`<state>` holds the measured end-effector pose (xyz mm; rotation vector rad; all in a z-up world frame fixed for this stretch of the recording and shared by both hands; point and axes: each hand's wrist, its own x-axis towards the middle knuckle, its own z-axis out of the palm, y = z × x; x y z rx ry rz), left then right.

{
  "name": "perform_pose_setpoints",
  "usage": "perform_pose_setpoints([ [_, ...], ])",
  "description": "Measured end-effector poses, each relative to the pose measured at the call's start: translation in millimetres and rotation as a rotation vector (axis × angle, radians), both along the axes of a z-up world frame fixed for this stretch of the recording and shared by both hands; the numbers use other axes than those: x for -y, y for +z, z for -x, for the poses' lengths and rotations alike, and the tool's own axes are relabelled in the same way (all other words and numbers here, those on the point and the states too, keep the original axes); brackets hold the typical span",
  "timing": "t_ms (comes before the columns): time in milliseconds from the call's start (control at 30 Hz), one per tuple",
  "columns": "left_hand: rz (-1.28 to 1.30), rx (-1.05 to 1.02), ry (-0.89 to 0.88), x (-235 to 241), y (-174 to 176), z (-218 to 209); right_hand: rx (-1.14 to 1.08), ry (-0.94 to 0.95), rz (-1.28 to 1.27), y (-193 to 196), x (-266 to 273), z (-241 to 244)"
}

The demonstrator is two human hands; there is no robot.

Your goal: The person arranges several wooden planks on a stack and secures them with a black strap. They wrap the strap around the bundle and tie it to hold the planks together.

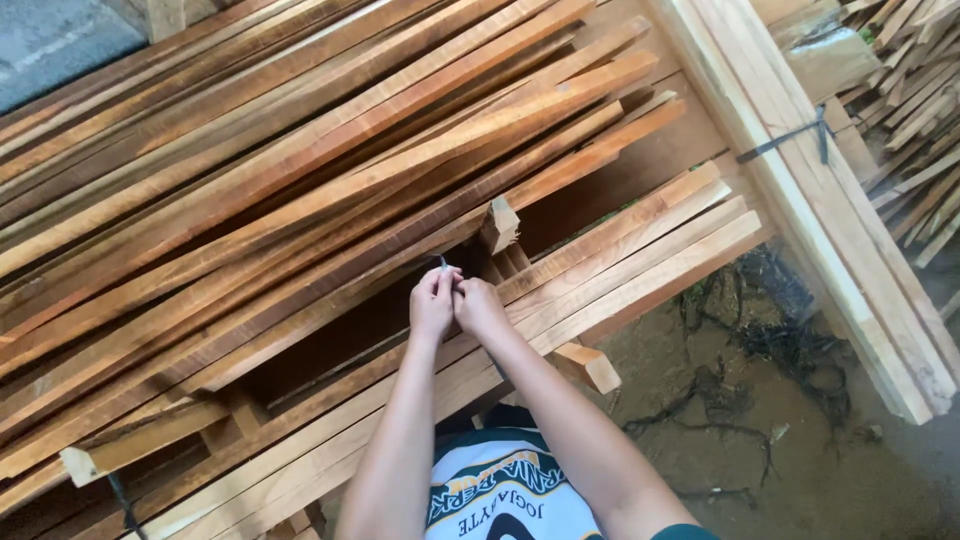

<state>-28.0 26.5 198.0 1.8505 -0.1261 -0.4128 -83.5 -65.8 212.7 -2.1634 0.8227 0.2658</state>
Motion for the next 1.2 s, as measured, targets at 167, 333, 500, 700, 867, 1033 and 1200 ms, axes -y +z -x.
perform_pose_setpoints([
  [167, 0.084, -0.568, -0.214, -11.4, 61.2, -23.8, 0.088, 0.069, -0.102, 45.6, 1.4, -0.5],
  [333, 0.041, -0.497, -0.455, -30.5, -16.2, -25.2, -0.007, 0.061, -0.143, 22.2, 8.2, -4.4],
  [500, -0.071, -0.482, -0.474, -34.1, -30.3, -26.8, -0.064, 0.056, -0.175, 36.1, 17.4, -3.0],
  [700, -0.331, -0.165, -0.508, -51.1, -34.8, -36.3, 0.009, -0.017, -0.166, 42.4, 15.4, 0.6],
  [867, -0.323, -0.239, -0.550, -59.3, -40.7, -29.6, 0.051, -0.032, -0.100, 16.5, 13.4, -0.2],
  [1033, -0.077, -0.549, -0.477, -51.9, 22.1, -27.6, -0.005, -0.022, -0.084, 12.7, 18.0, 2.1],
  [1200, -0.128, -0.606, -0.452, -37.0, -14.9, -32.8, -0.013, -0.027, -0.081, 4.0, 28.6, -4.8],
])
